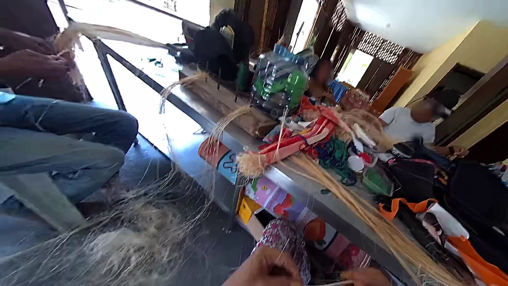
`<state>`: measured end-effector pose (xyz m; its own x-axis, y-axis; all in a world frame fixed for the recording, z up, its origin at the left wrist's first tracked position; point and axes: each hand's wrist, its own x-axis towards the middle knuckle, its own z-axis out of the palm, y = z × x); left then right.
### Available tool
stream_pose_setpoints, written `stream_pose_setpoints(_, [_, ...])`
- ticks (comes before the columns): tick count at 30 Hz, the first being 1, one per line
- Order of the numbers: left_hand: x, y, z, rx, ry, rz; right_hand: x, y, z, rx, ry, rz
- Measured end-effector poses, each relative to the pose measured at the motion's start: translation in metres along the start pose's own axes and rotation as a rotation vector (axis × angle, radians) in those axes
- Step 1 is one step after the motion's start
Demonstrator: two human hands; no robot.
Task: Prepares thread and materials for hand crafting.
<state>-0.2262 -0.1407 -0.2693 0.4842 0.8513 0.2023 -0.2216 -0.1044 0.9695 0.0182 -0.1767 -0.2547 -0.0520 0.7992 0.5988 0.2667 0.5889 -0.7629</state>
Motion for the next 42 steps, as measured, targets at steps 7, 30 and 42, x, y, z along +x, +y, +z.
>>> stream_pose_setpoints(7, [0.022,-0.037,0.0,-0.272,-0.07,0.218,0.009,0.008,0.054,0.71,0.002,0.417])
stream_pose_setpoints(30, [0.02,-0.048,0.008,0.018,0.267,0.44,0.005,0.008,0.07,0.549,0.08,0.535])
stream_pose_setpoints(42, [0.017,-0.05,0.009,0.007,0.236,0.372,0.0,0.011,0.069,0.533,0.061,0.557])
